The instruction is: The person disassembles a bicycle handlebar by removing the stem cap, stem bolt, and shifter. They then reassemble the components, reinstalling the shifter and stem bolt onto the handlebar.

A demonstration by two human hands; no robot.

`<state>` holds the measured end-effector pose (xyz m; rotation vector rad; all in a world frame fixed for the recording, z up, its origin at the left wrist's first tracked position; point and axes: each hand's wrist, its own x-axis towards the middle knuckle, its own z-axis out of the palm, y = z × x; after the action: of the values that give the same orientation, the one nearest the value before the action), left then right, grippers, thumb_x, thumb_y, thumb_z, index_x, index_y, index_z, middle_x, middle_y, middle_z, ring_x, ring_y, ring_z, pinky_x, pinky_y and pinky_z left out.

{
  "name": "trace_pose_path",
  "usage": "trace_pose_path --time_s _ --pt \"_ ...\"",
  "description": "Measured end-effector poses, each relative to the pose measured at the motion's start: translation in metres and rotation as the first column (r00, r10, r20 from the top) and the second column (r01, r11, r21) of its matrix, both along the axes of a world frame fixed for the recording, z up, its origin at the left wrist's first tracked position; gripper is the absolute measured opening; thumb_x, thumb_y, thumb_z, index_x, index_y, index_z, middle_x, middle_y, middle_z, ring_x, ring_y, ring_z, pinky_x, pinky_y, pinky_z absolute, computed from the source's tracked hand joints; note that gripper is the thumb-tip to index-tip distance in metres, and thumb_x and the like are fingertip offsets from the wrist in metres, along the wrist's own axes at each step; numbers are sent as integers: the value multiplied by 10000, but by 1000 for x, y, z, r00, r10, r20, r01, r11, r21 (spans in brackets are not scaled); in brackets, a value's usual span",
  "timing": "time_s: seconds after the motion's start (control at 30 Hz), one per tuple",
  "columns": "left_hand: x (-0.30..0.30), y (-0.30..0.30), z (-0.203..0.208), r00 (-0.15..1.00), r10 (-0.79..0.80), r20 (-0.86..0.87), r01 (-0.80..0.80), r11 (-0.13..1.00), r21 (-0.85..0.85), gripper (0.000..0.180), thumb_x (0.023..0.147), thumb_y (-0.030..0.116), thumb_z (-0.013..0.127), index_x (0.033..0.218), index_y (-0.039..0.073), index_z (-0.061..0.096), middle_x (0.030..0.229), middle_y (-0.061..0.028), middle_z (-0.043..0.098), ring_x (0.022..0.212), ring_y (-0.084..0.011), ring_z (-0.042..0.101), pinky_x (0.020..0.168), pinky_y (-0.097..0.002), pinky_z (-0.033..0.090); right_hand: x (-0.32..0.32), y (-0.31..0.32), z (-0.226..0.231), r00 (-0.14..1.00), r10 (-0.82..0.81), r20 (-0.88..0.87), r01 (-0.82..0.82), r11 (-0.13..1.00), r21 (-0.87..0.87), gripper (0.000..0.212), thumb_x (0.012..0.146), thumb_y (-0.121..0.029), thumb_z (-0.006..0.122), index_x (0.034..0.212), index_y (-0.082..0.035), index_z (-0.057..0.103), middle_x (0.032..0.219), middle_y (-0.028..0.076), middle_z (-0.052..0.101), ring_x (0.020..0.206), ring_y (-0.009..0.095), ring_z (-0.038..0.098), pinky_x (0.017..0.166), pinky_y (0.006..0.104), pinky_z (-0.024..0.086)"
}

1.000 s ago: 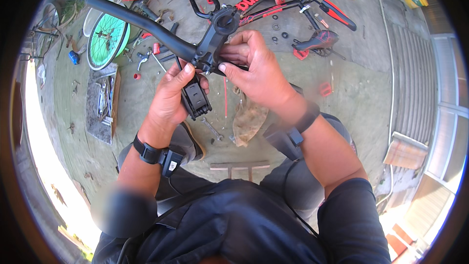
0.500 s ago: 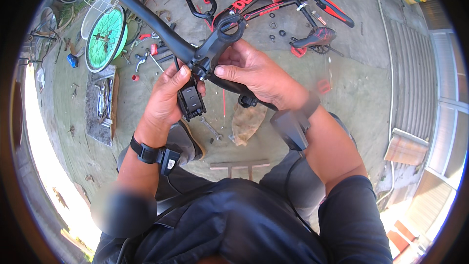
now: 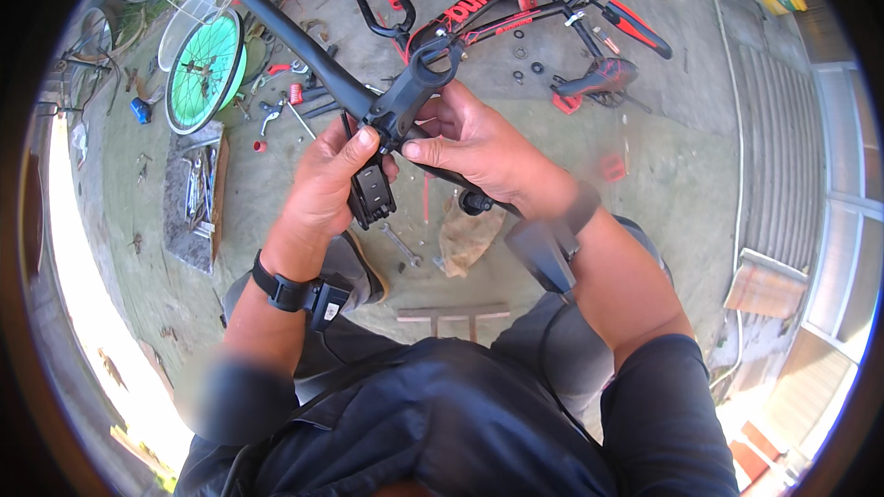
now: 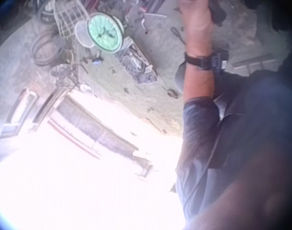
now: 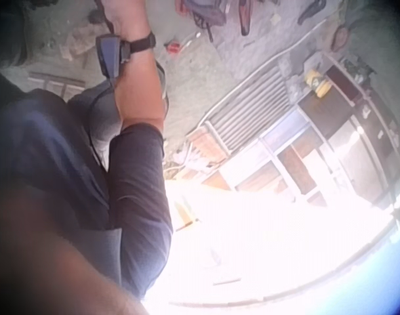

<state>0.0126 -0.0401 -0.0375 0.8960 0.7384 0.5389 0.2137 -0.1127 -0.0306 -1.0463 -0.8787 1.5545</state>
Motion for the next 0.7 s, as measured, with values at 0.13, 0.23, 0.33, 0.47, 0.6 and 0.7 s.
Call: trace_pose_path --time_s 0.13,0.23,0.33,0.47,0.6,0.7 --pt "3 -4 -1 998 62 -24 -63 998 -21 400 900 316 774 1131 34 608 947 -32 658 762 -116 621 668 -261 513 -1 1 3 996 -20 85 22 999 -26 809 859 -204 811 1496 -61 335 1256 124 575 1158 209 580 965 359 491" --pt "9 -7 -4 987 154 38 -154 988 -12 400 867 319 815 1096 48 630 882 -11 637 733 -98 599 627 -243 496 -1 1 2 986 -5 165 6 1000 -7 779 865 -204 808 1473 -40 351 1196 115 604 1058 186 630 878 331 530" --pt "8 -7 -5 982 186 42 -184 982 -47 400 863 318 819 1087 48 625 878 -6 635 729 -95 596 631 -246 497 -7 3 -4 960 -69 272 51 996 70 638 867 -210 809 1358 2 460 1050 88 652 914 146 660 799 294 545" --pt "6 -5 -5 978 204 45 -202 979 -30 381 870 291 815 1086 48 617 875 -1 634 731 -91 596 639 -246 499 -8 4 -9 921 -75 382 54 996 65 437 855 -210 824 1123 29 575 873 44 649 809 103 629 732 279 527" --pt "7 -4 -5 975 212 63 -212 977 -8 358 873 248 813 1087 41 614 885 -1 641 738 -85 599 651 -244 502 -8 0 -6 866 -119 485 66 990 125 351 845 -190 831 992 21 591 847 40 633 780 83 596 689 278 506" --pt "8 -5 -4 968 242 65 -243 970 -5 350 868 223 818 1084 37 615 897 -2 648 748 -82 602 660 -244 504 -10 0 -5 861 -144 488 60 981 184 329 845 -168 824 959 13 574 857 50 629 778 85 595 683 280 505"
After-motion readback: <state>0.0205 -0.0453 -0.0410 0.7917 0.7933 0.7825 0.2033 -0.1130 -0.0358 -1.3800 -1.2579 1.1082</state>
